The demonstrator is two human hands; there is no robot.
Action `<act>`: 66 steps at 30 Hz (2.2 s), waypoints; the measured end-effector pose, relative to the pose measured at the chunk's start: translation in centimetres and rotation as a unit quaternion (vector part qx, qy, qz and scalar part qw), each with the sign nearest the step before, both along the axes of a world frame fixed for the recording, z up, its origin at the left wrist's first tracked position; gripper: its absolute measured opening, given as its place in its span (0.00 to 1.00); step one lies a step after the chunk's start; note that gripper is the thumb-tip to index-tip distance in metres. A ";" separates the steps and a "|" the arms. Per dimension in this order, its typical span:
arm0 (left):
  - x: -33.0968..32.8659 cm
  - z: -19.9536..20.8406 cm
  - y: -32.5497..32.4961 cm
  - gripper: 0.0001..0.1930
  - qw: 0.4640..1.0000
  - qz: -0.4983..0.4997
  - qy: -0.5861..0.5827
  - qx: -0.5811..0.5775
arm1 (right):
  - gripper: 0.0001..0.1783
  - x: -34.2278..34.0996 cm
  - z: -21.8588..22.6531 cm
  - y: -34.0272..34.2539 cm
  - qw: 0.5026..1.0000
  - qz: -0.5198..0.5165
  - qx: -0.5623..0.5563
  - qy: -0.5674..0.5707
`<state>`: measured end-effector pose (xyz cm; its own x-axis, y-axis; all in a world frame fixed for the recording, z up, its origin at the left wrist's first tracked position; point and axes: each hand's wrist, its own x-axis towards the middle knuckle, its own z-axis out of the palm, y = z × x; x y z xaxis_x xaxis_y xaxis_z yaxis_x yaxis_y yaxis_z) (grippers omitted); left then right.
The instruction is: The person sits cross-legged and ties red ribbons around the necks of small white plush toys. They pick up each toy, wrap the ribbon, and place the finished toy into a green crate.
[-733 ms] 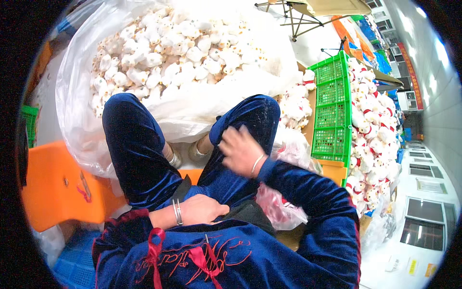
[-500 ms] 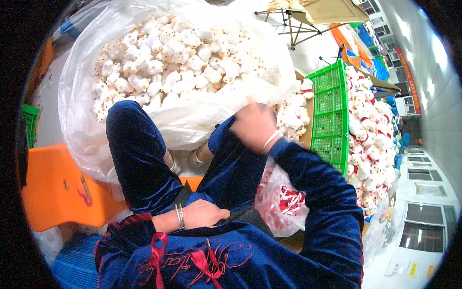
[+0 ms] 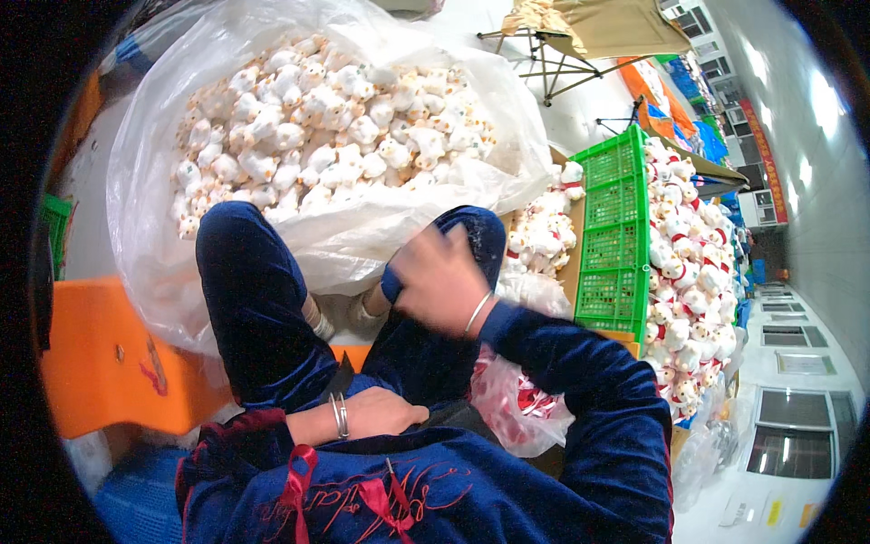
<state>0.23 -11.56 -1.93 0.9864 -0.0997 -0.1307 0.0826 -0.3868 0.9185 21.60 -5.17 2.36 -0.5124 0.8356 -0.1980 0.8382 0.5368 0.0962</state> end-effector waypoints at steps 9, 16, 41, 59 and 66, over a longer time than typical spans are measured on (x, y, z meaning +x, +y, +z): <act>-0.6 0.7 0.5 0.11 1.000 -0.013 0.008 -0.002 | 0.24 0.3 -5.5 1.0 0.990 0.017 -0.071 -0.120; 0.4 -0.6 0.7 0.11 0.999 -0.006 0.033 0.005 | 0.22 -0.1 0.1 6.1 0.983 -0.071 -0.081 -0.147; 1.6 -0.9 2.7 0.17 0.994 -0.022 0.103 -0.025 | 0.22 4.8 -0.4 4.9 0.976 -0.150 0.104 0.115; 3.0 -2.6 3.1 0.32 0.992 0.009 0.082 -0.096 | 0.23 4.8 4.4 9.9 0.927 -0.266 -0.240 0.112; 3.4 3.5 7.6 0.13 0.889 0.425 -0.170 0.020 | 0.32 11.8 6.4 8.4 0.787 -0.316 -0.138 0.512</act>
